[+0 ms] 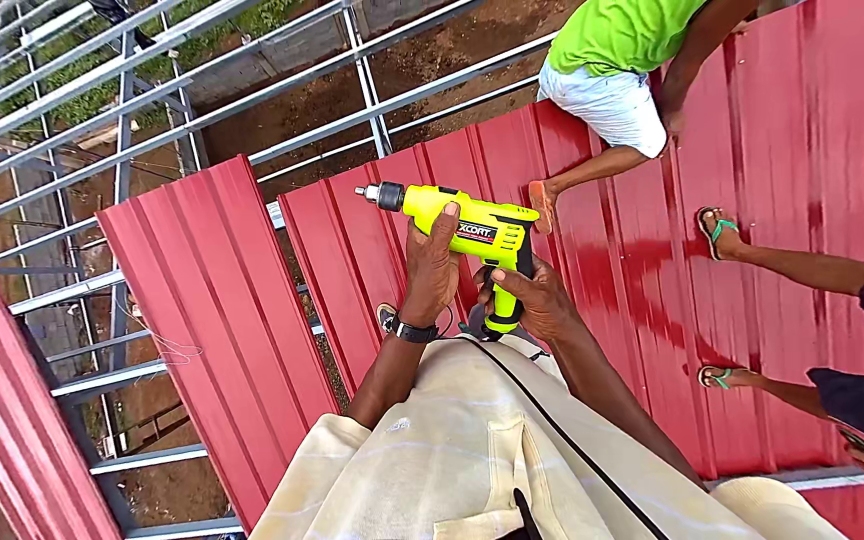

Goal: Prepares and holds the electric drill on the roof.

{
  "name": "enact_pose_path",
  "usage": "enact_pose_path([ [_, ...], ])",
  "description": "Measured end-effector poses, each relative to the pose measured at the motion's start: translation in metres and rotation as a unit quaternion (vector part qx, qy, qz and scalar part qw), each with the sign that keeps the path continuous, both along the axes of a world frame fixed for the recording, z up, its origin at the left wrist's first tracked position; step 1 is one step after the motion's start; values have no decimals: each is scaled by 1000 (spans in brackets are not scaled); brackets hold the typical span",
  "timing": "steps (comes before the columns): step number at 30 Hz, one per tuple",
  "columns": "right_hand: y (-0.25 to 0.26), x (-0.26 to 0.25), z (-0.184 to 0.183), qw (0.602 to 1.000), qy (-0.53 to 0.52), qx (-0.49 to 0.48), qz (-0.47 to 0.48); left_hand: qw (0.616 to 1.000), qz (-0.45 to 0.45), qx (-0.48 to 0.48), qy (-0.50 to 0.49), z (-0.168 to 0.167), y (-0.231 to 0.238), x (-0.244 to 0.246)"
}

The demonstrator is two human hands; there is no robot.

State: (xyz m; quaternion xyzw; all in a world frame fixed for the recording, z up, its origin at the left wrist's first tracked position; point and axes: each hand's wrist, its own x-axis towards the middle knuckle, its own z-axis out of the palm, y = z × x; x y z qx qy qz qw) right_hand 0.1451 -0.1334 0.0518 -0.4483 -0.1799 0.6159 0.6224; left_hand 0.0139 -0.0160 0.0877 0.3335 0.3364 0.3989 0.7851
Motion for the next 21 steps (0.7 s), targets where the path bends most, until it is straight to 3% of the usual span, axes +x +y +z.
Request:
enact_pose_path([
  [7, 0, -5, 8, 998, -43, -24, -39, 1000, 12, 12, -9, 2, -4, 0],
  [21, 8, -7, 18, 998, -63, -10, -26, 998, 39, 17, -50, 9, 0, -3],
])
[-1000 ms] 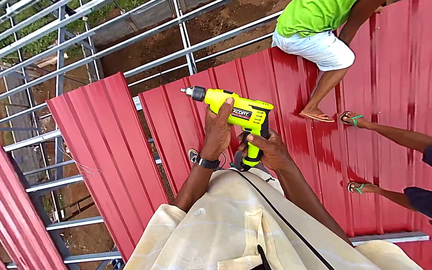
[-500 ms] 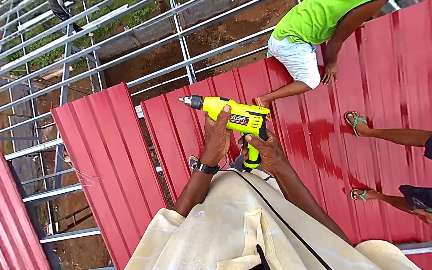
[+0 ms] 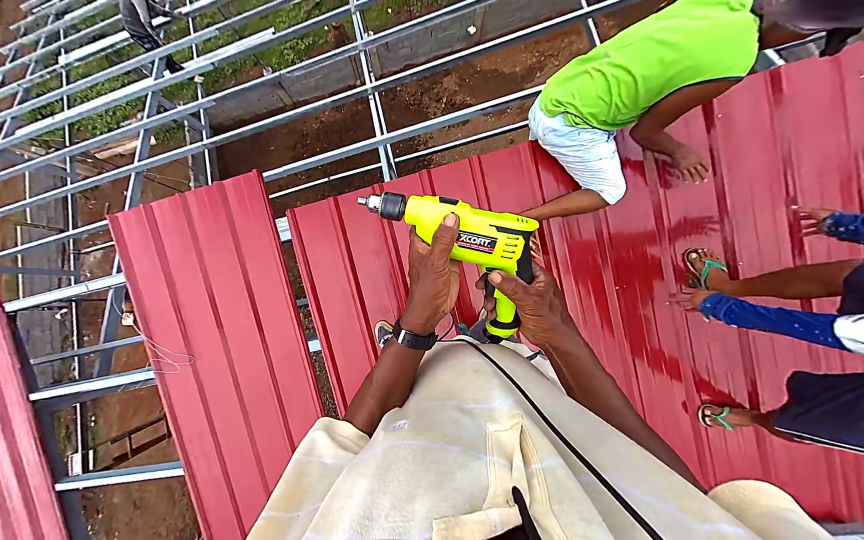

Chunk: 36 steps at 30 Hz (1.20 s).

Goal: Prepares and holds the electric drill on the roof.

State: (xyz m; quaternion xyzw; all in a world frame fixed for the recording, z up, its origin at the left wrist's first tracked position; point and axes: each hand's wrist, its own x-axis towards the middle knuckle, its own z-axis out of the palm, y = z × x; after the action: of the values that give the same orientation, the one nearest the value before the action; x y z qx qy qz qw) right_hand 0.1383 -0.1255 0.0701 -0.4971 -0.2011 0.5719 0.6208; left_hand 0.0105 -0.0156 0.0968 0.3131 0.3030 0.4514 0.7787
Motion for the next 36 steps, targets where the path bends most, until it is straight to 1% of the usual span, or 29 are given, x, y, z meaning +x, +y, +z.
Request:
enact_pose_path([
  [10, 6, 4, 2, 1000, -9, 5, 10, 1000, 0, 21, -2, 4, 3, 0],
  [25, 9, 6, 2, 1000, -7, 21, 10, 1000, -19, 15, -12, 3, 9, -2],
  [30, 8, 1, 12, 997, -69, 24, 5, 997, -20, -11, -68, 2, 12, -5],
  [33, 8, -2, 20, 990, -136, 22, -7, 993, -26, -17, -112, 0, 14, -5],
  [36, 3, -4, 19, 977, -212, 22, -17, 988, -28, -6, -152, -1, 12, -6],
])
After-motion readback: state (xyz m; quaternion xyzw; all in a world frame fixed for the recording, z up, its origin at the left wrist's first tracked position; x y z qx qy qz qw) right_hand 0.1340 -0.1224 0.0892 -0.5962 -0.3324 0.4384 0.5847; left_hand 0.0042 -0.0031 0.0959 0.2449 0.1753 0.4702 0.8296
